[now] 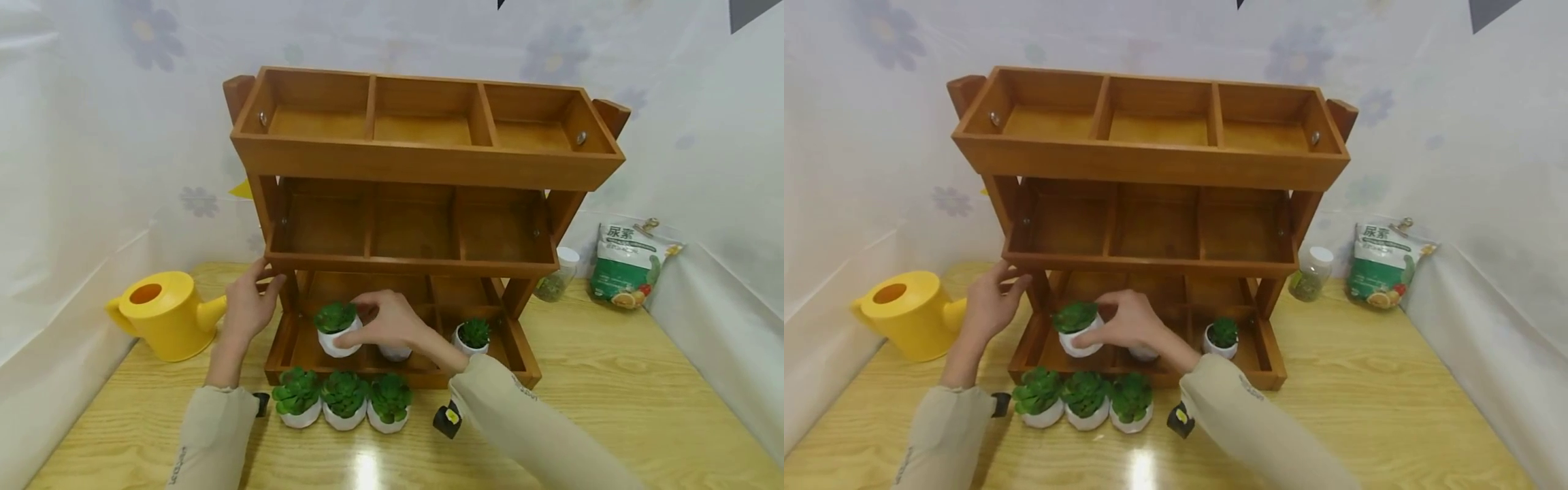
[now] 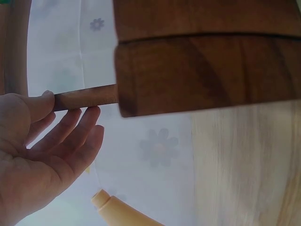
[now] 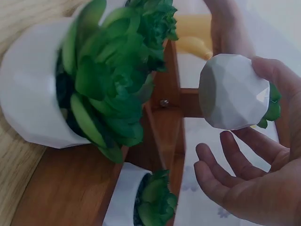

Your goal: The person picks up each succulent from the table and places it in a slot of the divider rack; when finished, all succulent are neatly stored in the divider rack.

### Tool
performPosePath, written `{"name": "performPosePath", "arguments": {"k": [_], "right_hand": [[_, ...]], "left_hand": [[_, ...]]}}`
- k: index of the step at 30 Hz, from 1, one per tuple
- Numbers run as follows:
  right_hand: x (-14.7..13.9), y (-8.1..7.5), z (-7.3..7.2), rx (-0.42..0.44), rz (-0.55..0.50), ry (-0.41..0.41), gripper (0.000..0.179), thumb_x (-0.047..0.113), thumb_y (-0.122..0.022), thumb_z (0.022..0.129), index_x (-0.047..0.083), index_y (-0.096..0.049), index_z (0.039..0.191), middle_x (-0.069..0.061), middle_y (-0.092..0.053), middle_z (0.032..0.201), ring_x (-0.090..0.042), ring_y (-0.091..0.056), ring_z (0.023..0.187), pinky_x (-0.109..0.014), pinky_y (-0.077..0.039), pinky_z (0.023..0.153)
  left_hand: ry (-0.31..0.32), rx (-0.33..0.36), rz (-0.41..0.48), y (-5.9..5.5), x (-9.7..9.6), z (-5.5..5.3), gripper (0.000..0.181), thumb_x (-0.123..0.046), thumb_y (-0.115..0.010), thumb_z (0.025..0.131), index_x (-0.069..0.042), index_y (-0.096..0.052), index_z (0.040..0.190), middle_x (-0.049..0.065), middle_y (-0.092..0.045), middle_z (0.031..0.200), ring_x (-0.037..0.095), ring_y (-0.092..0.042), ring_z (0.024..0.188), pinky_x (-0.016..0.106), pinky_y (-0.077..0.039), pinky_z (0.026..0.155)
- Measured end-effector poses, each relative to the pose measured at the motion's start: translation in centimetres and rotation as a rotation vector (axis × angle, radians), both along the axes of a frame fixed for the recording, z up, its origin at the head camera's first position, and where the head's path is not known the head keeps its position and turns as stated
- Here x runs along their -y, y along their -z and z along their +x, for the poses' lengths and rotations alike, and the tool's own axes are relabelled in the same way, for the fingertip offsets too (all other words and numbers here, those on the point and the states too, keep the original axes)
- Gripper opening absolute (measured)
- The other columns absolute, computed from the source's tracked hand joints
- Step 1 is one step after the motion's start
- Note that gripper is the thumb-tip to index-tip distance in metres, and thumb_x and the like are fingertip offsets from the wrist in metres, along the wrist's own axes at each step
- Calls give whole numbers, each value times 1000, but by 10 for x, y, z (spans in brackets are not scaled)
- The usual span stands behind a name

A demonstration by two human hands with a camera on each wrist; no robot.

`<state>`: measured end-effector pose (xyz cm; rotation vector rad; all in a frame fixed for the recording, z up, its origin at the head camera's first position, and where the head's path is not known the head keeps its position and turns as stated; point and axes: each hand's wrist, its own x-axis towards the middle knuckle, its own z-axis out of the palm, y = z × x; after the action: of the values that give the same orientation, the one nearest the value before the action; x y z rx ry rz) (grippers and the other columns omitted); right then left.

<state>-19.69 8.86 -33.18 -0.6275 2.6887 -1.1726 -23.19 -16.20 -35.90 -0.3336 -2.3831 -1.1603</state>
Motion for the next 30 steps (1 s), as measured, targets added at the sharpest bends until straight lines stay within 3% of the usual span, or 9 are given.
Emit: {"name": "performPosePath", "arguments": {"k": [7, 12, 19, 30], "right_hand": [[19, 8, -19, 65, 72, 41, 70, 44, -81, 71, 8, -62, 128, -5, -63, 120, -20, -59, 103, -35, -53, 81], [30, 16, -28, 83, 100, 33, 72, 43, -81, 72, 6, -60, 129, -5, -62, 122, -21, -59, 105, -35, -53, 83], [45, 22, -33, 61, 169, 3, 65, 43, -84, 67, 9, -68, 120, -3, -66, 116, -16, -61, 98, -26, -52, 76], [59, 23, -40, 56, 291, -5, 70, 41, -85, 68, 6, -64, 125, -5, -62, 123, -21, -57, 109, -26, -51, 82]], "left_hand": [[12, -21, -7, 0, 0, -4, 38, -6, -56, 96, -1, -52, 134, 29, -62, 117, 45, -63, 100, 56, -54, 78], [3, -19, -2, 2, 0, -4, 37, -6, -57, 96, -1, -54, 132, 28, -62, 116, 45, -63, 100, 56, -54, 79], [-6, -24, -4, 2, 2, -3, 34, -6, -57, 96, -1, -55, 130, 28, -63, 114, 45, -63, 100, 56, -54, 79], [-5, -48, -11, 3, 2, -4, 33, -4, -58, 95, 2, -56, 127, 30, -63, 112, 46, -64, 97, 56, -54, 76]]}}
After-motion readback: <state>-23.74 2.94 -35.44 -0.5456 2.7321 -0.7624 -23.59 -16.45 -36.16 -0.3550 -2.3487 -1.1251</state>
